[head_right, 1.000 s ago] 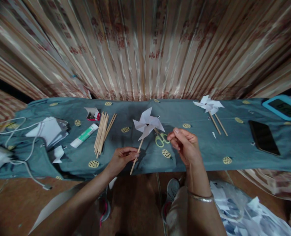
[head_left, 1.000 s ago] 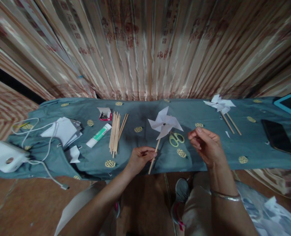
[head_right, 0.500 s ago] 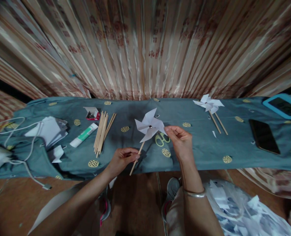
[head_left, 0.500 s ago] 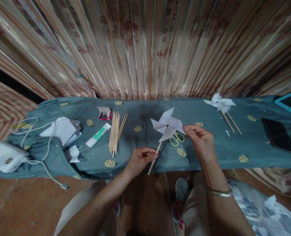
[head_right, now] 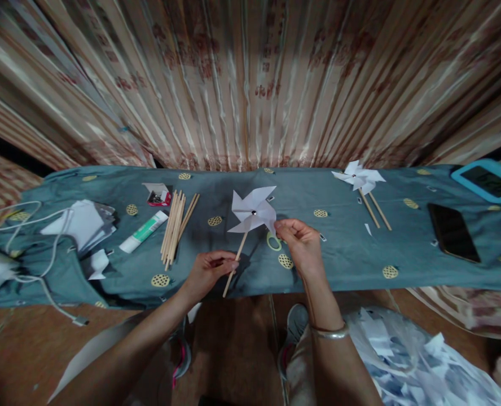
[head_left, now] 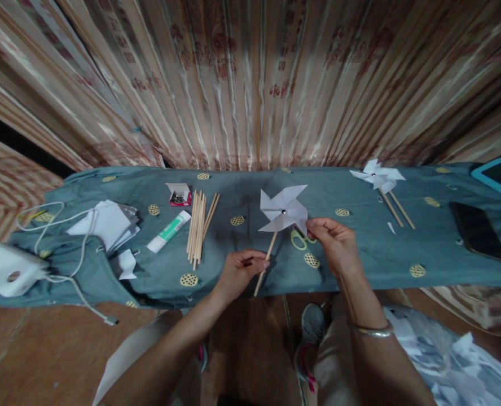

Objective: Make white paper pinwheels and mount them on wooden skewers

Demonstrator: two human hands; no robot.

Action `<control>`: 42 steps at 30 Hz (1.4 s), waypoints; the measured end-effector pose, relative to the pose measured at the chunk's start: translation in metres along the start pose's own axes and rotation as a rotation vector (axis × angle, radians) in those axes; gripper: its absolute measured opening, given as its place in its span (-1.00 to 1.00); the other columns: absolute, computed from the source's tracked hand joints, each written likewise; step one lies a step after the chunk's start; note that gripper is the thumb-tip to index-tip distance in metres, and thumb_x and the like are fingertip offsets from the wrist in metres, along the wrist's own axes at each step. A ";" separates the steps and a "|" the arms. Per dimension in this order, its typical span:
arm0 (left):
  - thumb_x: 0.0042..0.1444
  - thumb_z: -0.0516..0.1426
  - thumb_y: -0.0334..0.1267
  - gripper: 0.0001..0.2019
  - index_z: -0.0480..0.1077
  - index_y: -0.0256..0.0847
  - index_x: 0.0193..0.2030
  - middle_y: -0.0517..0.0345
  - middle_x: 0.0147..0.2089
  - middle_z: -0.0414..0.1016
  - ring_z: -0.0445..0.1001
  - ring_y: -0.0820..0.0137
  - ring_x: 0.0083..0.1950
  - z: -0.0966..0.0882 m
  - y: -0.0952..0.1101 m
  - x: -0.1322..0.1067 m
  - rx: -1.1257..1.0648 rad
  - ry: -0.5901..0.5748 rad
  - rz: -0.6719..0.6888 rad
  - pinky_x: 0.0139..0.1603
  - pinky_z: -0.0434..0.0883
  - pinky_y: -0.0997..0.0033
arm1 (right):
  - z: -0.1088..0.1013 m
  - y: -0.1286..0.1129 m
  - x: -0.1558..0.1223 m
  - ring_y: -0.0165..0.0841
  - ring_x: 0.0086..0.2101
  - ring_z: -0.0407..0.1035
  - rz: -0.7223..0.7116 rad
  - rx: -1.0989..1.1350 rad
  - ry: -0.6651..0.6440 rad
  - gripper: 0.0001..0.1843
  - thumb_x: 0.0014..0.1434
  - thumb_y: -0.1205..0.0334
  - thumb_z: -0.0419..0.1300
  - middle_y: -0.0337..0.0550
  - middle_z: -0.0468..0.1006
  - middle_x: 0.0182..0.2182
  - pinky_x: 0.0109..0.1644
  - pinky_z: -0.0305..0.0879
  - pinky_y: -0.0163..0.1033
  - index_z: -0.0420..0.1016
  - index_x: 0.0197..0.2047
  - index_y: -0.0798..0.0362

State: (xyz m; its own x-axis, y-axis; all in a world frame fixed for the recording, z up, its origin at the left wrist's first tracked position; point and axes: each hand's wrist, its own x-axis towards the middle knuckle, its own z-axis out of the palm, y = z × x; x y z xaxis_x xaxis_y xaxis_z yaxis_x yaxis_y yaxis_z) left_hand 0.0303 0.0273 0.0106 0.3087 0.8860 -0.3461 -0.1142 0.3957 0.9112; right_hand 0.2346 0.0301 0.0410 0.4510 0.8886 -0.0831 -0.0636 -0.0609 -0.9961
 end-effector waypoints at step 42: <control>-0.34 0.38 -0.17 -0.76 0.56 -0.24 -0.49 0.21 -0.56 0.50 0.37 0.49 -0.50 -0.002 0.007 0.011 0.034 0.052 -0.003 -0.42 0.29 0.52 | -0.014 -0.006 0.012 -0.49 -0.61 0.12 0.046 -0.054 -0.178 -0.49 -0.02 -0.24 0.26 -0.22 0.47 -0.66 -0.46 0.07 -0.29 0.54 -0.64 0.05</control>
State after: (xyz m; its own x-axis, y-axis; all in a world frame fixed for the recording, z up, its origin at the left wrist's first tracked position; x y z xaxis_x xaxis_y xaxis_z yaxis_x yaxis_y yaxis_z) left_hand 0.0311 0.0400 0.0134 0.2595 0.8964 -0.3592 -0.0808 0.3908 0.9169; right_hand 0.2527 0.0351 0.0460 0.2843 0.9503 -0.1266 -0.0300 -0.1232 -0.9919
